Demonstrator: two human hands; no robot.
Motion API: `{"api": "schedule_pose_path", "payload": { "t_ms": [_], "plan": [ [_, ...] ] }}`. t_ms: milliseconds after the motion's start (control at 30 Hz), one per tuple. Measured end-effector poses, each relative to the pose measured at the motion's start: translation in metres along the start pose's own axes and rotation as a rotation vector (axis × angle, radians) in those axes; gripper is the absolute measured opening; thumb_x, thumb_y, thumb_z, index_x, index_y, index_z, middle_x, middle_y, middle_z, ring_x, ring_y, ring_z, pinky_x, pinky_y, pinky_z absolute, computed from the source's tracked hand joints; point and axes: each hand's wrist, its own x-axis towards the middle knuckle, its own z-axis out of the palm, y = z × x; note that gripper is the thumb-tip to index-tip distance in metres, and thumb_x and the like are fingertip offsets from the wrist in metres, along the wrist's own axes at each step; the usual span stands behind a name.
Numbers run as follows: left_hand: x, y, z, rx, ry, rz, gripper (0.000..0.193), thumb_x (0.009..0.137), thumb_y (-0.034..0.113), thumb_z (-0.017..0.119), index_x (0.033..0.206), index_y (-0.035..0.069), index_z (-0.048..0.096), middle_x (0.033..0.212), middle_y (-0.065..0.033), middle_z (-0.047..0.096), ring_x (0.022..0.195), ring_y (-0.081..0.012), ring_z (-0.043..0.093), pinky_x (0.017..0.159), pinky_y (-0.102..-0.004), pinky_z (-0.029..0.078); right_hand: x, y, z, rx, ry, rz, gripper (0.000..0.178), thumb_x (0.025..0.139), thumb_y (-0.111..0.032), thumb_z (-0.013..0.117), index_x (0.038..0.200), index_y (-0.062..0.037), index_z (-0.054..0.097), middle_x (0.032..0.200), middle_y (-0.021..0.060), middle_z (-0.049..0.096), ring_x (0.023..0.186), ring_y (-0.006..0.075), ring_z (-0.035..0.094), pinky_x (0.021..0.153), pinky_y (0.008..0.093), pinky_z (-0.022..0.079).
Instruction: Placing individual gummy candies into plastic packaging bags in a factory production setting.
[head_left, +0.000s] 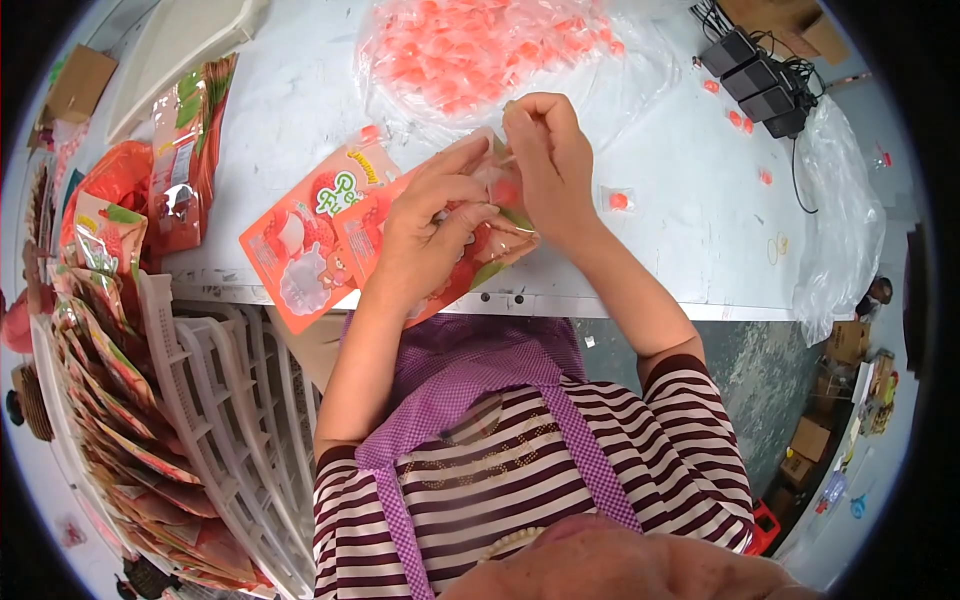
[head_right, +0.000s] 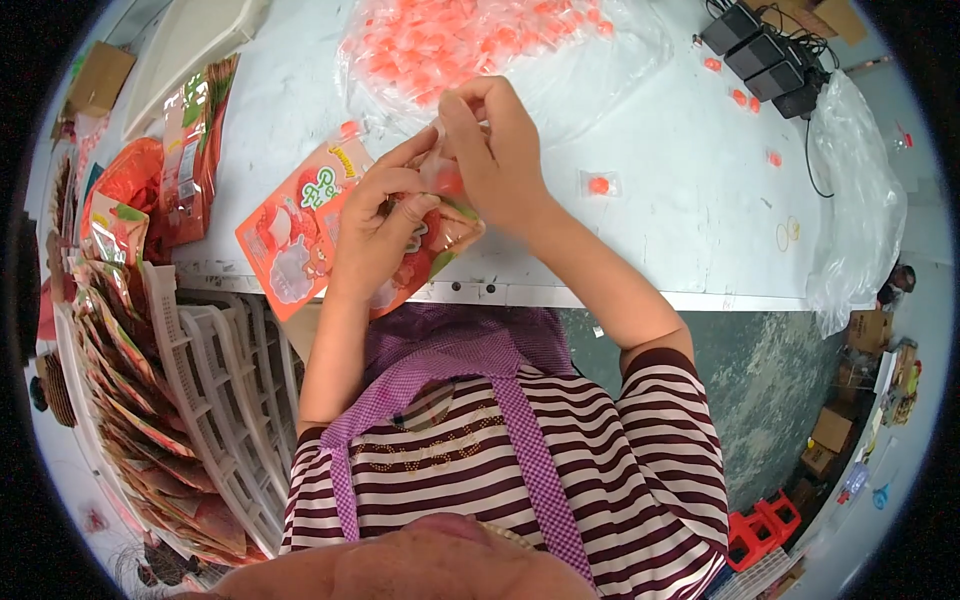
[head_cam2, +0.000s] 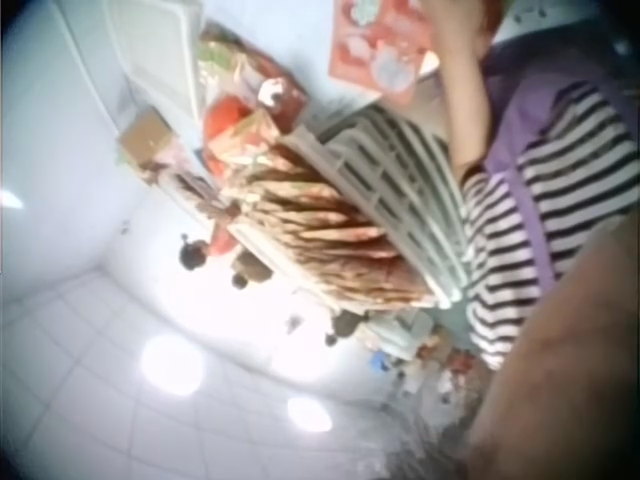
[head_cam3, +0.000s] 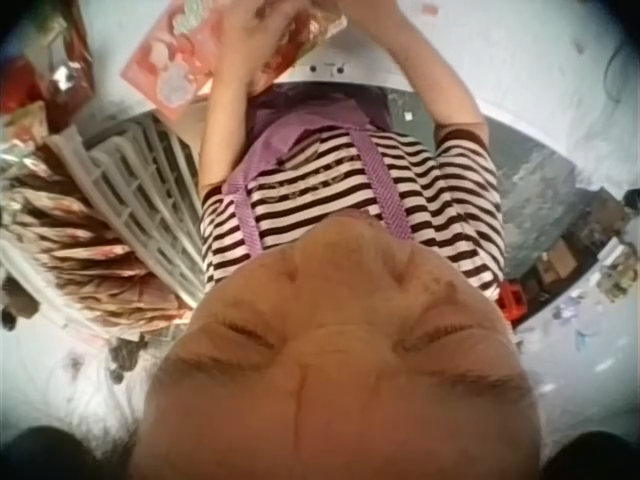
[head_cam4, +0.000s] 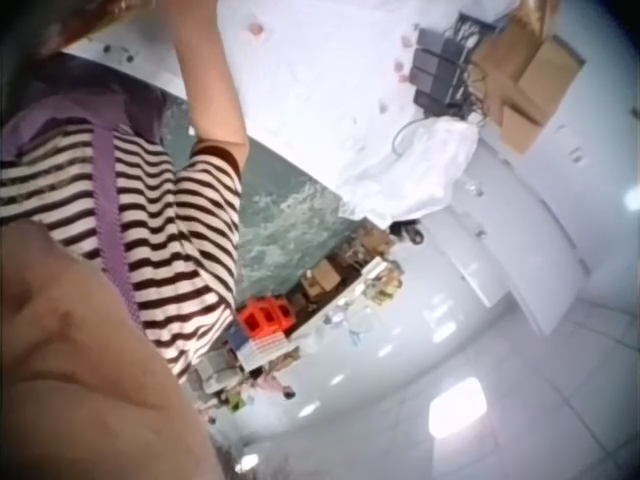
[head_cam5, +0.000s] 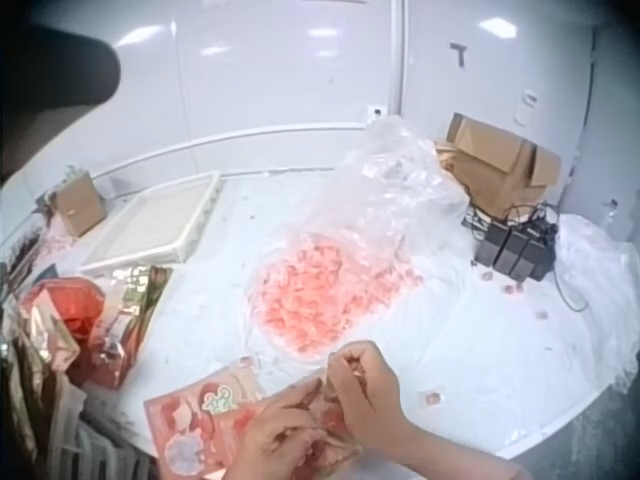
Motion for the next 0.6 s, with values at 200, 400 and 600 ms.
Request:
{"api": "schedule_pose_path", "payload": {
  "t_ms": [200, 400, 600],
  "plan": [
    [-0.002, -0.005, -0.005, -0.103, 0.087, 0.013, 0.012, 0.079, -0.003, 0.059, 0.089, 0.003, 0.058, 0.126, -0.018, 0.05, 0.117, -0.0266, 0.048, 0.095, -0.0342, 0.039, -0.005, 0.003, 0.007, 0.189, 0.002, -0.081, 0.021, 0.095, -0.023, 0.045, 0.091, -0.0028, 0.049, 0.079, 0.0026, 0.054, 0.072, 0.0078, 0.05, 0.062, 0.0246, 0.044],
    [-0.001, -0.011, -0.007, -0.329, 0.171, -0.003, 0.011, 0.083, -0.002, 0.056, 0.093, 0.002, 0.054, 0.124, -0.0196, 0.051, 0.116, -0.0264, 0.048, 0.096, -0.0348, 0.038, -0.015, 0.022, -0.002, -0.029, -0.232, -0.434, 0.037, 0.097, -0.032, 0.033, 0.087, -0.0025, 0.053, 0.082, 0.0067, 0.056, 0.075, 0.0139, 0.051, 0.069, 0.0278, 0.042],
    [-0.002, -0.008, -0.008, -0.402, 0.14, 0.005, 0.01, 0.084, -0.002, 0.056, 0.092, 0.002, 0.053, 0.124, -0.0211, 0.05, 0.116, -0.027, 0.048, 0.096, -0.0345, 0.038, -0.004, 0.007, -0.008, -0.102, -0.46, -0.404, 0.057, 0.094, -0.051, 0.027, 0.092, -0.0017, 0.054, 0.085, 0.0076, 0.057, 0.073, 0.0146, 0.052, 0.07, 0.0293, 0.042]
  ]
}}
